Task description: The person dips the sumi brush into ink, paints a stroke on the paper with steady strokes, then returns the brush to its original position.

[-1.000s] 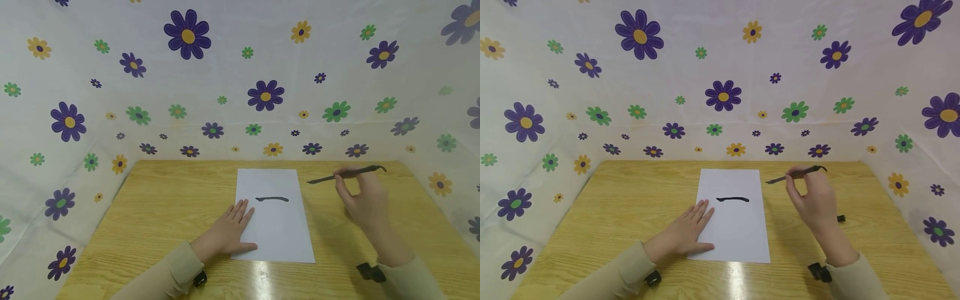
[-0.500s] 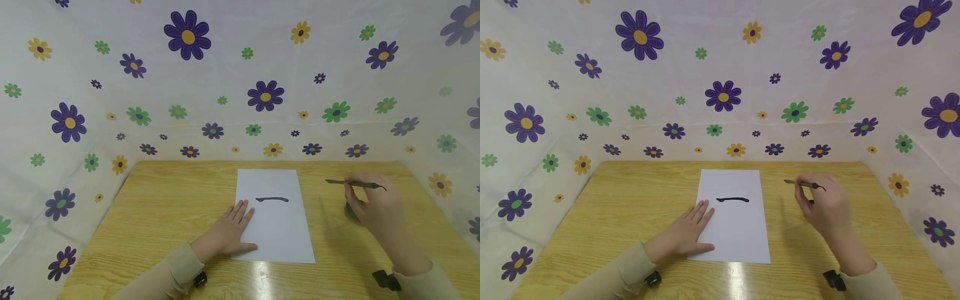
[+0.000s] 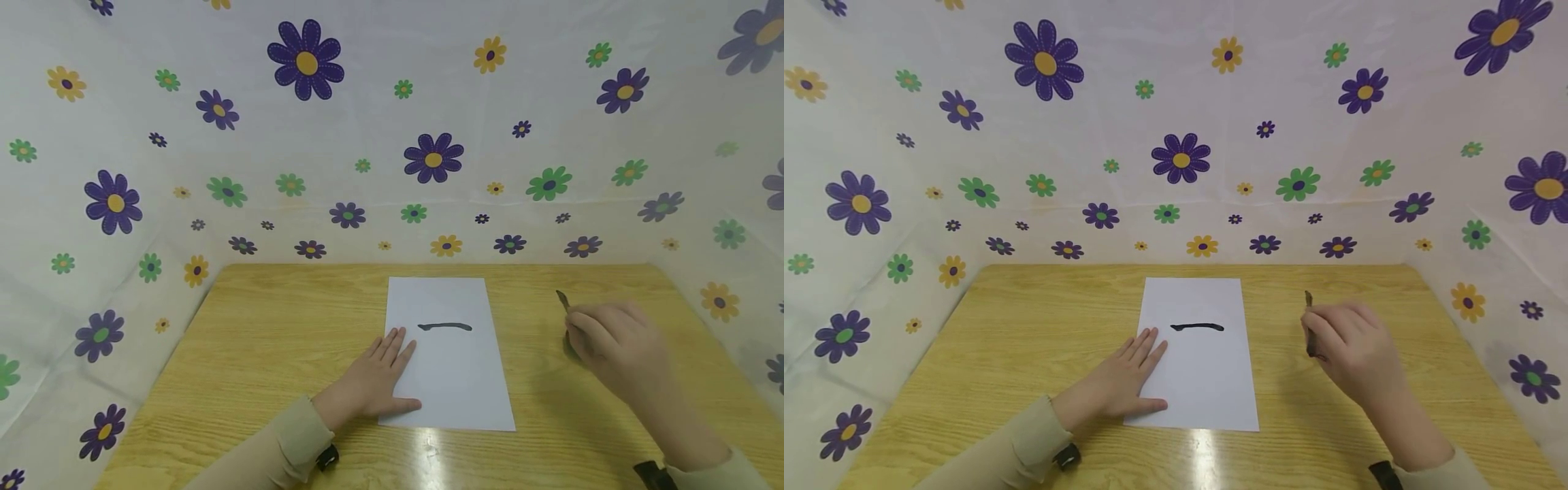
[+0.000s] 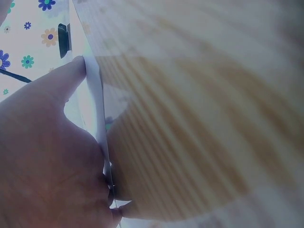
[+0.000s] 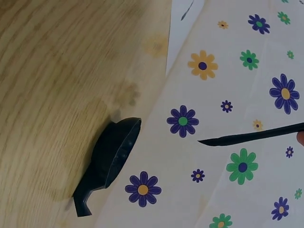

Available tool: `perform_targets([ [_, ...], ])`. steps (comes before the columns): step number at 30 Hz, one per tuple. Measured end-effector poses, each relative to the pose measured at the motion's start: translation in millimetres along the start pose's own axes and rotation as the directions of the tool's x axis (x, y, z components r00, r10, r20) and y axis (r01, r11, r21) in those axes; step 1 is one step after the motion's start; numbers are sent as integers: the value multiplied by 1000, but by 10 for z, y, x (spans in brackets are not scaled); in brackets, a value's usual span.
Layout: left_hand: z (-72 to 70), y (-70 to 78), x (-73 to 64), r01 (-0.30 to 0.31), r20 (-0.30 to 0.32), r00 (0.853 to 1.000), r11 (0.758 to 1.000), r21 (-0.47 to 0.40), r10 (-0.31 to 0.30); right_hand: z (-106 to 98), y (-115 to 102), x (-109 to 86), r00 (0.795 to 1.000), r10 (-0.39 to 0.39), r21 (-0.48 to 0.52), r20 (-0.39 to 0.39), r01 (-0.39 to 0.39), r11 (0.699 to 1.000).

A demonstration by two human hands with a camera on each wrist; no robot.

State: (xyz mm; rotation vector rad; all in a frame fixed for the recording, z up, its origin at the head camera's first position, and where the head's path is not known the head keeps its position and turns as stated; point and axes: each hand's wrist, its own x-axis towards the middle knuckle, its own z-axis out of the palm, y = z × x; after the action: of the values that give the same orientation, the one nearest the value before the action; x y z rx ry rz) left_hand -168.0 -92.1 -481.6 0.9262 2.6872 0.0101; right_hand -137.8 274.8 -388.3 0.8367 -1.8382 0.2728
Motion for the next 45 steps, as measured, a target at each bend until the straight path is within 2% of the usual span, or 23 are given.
perform_targets([
  [2,4,-2,3,2,0,1000,1000,2,-2,-23,-1,-12,1000,-29,-2,7,29,1000],
  [8,9,-2,8,5,-1,1000,1000,3,-5,-128,3,-81,991,-92,-27,95,95,995],
  [20,-3,9,7,8,-2,1000,1000,-9,-8,-283,40,-259,951,-190,-42,246,206,978],
  [29,13,5,6,2,-1,1000,1000,-1,-2,-366,93,-429,936,-193,-6,295,204,979],
  [36,12,8,5,2,-1,1000,1000,-4,-2,-502,156,-593,904,-188,-23,383,213,977],
  [39,6,9,4,3,1,1000,1000,-5,-3,-547,171,-650,897,-192,-31,398,222,974],
  [45,-3,6,-2,3,2,1000,1000,-8,-3,-594,177,-730,900,-201,4,386,217,976],
])
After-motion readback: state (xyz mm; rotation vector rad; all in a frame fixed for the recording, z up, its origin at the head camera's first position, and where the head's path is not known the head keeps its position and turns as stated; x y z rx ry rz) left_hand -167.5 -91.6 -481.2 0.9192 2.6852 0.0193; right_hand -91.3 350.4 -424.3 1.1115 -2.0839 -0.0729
